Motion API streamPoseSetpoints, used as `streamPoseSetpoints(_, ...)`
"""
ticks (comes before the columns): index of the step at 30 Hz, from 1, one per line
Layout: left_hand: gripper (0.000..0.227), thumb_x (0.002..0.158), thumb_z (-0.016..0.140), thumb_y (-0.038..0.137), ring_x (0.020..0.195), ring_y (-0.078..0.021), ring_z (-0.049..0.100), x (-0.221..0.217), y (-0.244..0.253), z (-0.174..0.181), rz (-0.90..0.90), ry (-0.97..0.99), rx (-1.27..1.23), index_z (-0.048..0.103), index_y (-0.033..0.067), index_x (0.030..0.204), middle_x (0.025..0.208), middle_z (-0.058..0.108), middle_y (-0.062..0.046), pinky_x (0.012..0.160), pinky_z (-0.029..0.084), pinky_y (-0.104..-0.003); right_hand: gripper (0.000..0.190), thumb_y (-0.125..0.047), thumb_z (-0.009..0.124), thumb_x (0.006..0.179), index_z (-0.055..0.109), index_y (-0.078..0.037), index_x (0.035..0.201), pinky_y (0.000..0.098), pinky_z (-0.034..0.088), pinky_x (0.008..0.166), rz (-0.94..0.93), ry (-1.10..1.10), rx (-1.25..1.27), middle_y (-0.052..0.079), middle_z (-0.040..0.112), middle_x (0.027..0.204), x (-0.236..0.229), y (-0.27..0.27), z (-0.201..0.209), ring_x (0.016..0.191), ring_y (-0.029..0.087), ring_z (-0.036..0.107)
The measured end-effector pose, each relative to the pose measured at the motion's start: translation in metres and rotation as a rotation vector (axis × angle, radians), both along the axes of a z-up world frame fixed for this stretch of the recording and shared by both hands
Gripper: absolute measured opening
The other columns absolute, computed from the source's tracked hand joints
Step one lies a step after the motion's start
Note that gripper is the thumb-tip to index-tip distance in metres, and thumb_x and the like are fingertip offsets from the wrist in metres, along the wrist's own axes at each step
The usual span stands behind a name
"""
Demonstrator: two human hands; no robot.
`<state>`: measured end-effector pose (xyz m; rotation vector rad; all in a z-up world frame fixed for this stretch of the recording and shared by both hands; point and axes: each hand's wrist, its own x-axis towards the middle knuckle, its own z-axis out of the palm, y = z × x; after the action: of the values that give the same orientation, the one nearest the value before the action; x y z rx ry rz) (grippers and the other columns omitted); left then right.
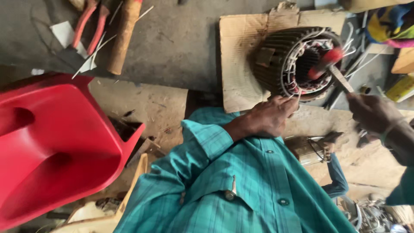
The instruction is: The person works on a stator, using a hammer to tap white plastic ties into slots and then tying them by hand. They use pliers to cut excess tie material and a flat metal tool to adjust the windings. The task continues with repeated hammering and tying actions.
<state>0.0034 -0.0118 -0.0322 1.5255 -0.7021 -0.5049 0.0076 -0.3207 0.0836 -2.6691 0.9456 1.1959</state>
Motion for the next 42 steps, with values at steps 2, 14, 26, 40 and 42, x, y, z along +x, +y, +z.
streamPoseSetpoints(2, 0.05, 0.077, 0.061, 0.005, 0.111, -0.0408, 0.061, -0.019, -0.002, 0.005, -0.006, 0.054, 0.061, 0.048, 0.0039, 0.125, 0.118, 0.065, -0.016, 0.088, 0.051, -0.052, 0.057, -0.057, 0.053, 0.103, 0.064, -0.004, 0.085, 0.043, 0.048, 0.048, -0.085, -0.093, 0.13, 0.009, 0.062, 0.068, -0.026, 0.0, -0.004, 0.055, 0.022, 0.058)
streamPoseSetpoints(14, 0.02, 0.081, 0.062, 0.009, 0.079, -0.0261, 0.063, -0.033, -0.002, 0.027, 0.236, 0.217, -0.018, 0.052, 0.0049, 0.098, 0.084, 0.06, -0.011, 0.073, 0.052, -0.038, 0.038, -0.041, 0.05, 0.111, 0.059, -0.013, 0.087, 0.0277, 0.036, 0.049, -0.124, -0.767, 0.404, -0.001, 0.05, 0.062, -0.166, 0.044, -0.086, 0.053, 0.007, 0.046)
streamPoseSetpoints(26, 0.022, 0.083, 0.062, 0.006, 0.083, -0.0221, 0.059, -0.039, -0.009, 0.051, 0.3, 0.168, 0.019, 0.051, 0.0036, 0.102, 0.087, 0.056, -0.01, 0.078, 0.052, -0.037, 0.041, -0.042, 0.048, 0.113, 0.052, -0.007, 0.092, 0.0281, 0.032, 0.054, -0.245, -1.203, 0.776, -0.002, 0.047, 0.069, -0.184, 0.064, -0.169, 0.059, 0.006, 0.044)
streamPoseSetpoints(40, 0.022, 0.084, 0.061, 0.005, 0.087, -0.0315, 0.064, -0.053, -0.024, 0.051, 0.305, 0.009, 0.114, 0.049, 0.0042, 0.103, 0.093, 0.062, -0.013, 0.076, 0.053, -0.044, 0.053, -0.051, 0.048, 0.112, 0.05, -0.008, 0.081, 0.0306, 0.029, 0.046, -0.381, -0.633, 0.859, -0.002, 0.044, 0.064, -0.11, 0.021, -0.038, 0.052, 0.01, 0.039)
streamPoseSetpoints(42, 0.022, 0.084, 0.06, 0.004, 0.088, -0.0324, 0.063, -0.056, -0.026, 0.051, 0.316, -0.075, 0.142, 0.049, 0.005, 0.102, 0.093, 0.06, -0.013, 0.078, 0.052, -0.045, 0.052, -0.051, 0.047, 0.108, 0.054, -0.011, 0.075, 0.0281, 0.036, 0.046, -0.087, -0.558, 0.611, -0.001, 0.05, 0.058, -0.092, 0.016, -0.03, 0.049, 0.01, 0.046)
